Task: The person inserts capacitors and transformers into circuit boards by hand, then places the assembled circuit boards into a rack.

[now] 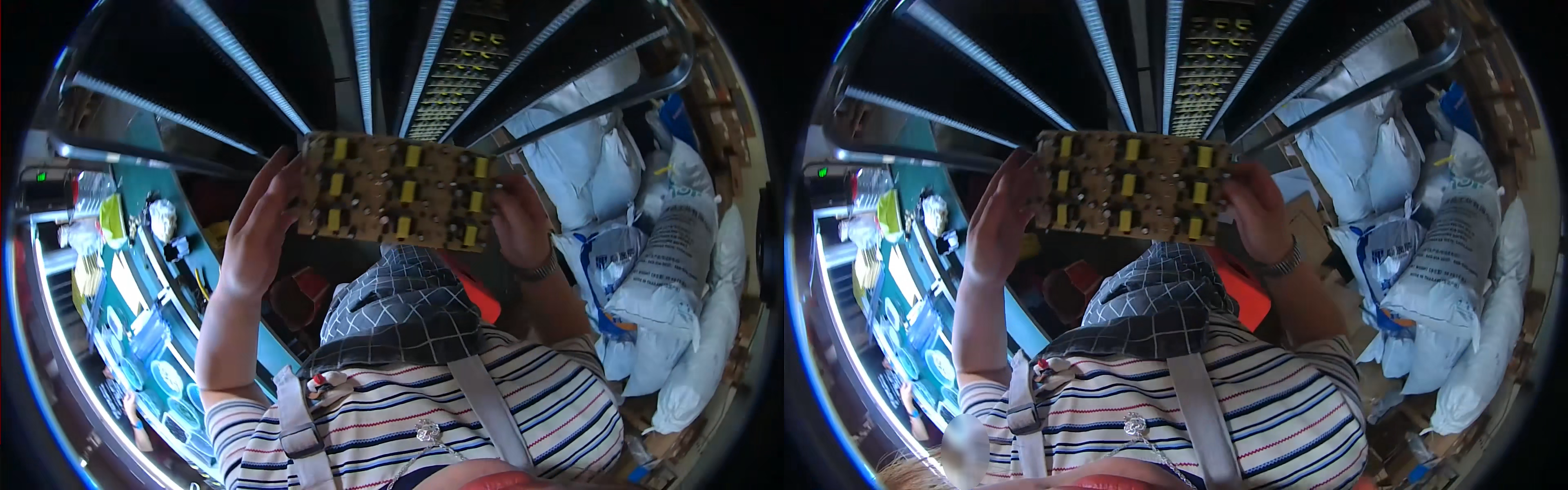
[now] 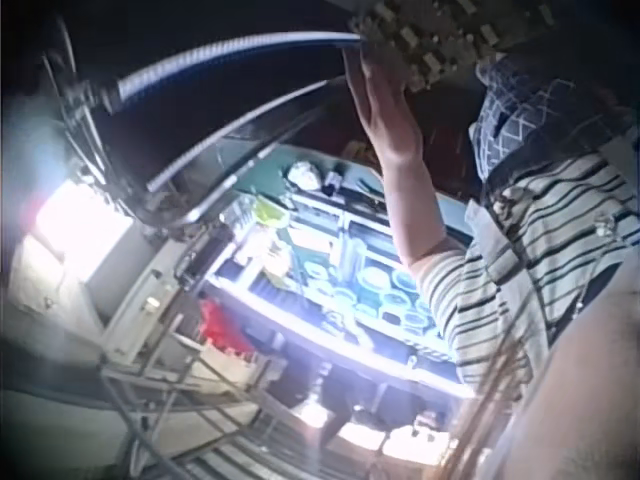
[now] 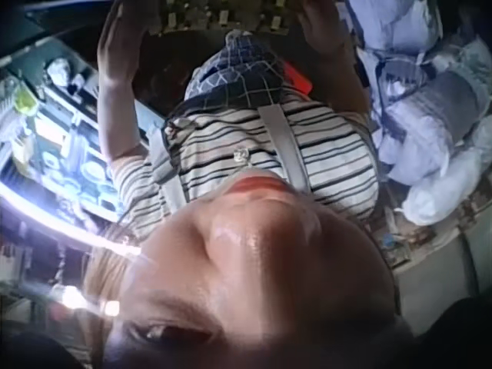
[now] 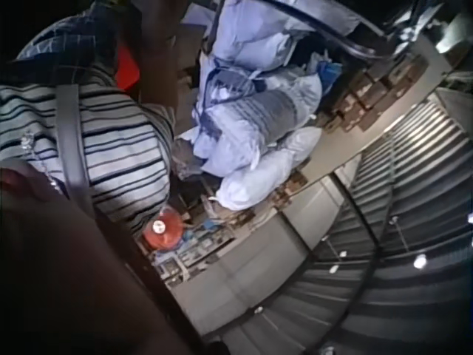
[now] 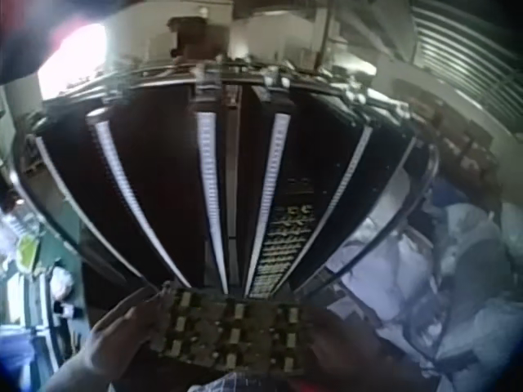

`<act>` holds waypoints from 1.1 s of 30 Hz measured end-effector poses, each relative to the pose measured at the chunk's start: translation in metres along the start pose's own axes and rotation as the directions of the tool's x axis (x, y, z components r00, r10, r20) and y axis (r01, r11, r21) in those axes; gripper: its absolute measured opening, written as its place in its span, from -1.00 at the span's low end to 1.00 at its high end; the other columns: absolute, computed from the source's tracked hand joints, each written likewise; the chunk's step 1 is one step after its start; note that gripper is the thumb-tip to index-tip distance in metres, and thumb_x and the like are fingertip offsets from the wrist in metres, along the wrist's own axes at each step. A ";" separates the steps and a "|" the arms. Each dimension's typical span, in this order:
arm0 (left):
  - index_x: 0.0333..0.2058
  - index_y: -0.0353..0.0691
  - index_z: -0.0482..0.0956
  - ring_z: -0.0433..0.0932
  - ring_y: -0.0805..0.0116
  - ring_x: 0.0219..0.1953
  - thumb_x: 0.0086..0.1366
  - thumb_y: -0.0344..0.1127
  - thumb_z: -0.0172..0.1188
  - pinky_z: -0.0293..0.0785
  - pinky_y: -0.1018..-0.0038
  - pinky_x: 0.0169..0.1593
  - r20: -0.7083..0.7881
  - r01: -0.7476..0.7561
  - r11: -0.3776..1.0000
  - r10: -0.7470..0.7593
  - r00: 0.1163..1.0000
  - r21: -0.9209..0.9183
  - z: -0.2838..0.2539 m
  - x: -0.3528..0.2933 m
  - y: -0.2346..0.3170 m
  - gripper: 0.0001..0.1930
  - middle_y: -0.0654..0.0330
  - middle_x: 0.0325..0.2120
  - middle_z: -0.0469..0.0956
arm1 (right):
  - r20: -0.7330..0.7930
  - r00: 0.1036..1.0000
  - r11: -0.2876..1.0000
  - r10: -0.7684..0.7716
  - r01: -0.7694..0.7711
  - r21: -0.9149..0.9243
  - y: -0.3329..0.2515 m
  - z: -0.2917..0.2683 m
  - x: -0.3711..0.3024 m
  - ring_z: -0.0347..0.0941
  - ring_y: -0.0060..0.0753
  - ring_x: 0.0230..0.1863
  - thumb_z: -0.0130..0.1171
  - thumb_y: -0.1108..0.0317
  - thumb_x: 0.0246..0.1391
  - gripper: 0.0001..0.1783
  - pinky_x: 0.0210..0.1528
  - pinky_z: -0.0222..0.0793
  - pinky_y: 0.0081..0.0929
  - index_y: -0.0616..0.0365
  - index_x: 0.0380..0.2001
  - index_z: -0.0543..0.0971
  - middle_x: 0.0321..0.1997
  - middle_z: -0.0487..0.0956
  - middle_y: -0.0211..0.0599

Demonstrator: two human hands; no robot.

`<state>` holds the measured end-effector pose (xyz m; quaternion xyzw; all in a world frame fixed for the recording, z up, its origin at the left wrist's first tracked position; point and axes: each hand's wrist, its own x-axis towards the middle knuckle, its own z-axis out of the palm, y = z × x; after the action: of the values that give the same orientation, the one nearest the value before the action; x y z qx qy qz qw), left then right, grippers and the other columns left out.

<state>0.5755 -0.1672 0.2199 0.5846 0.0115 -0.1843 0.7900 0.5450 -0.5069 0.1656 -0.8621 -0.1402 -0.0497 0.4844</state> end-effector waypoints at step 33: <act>0.22 -0.34 0.13 0.41 0.26 0.11 0.38 -0.34 -0.16 0.33 0.38 0.12 0.371 0.150 0.989 -0.141 0.918 0.002 0.159 0.277 -0.039 -0.54 0.10 0.08 0.36 | -0.494 0.570 0.469 0.656 0.205 0.859 0.116 -0.053 0.053 0.43 -0.60 -0.16 -0.09 0.48 0.23 -0.84 -0.14 0.35 -0.60 0.14 -0.12 0.38 -0.16 0.49 -0.37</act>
<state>0.7902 -0.4017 0.1693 0.5266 -0.0916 -0.3491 0.7697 0.6316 -0.5992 0.1099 -0.3966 0.2162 -0.2706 0.8502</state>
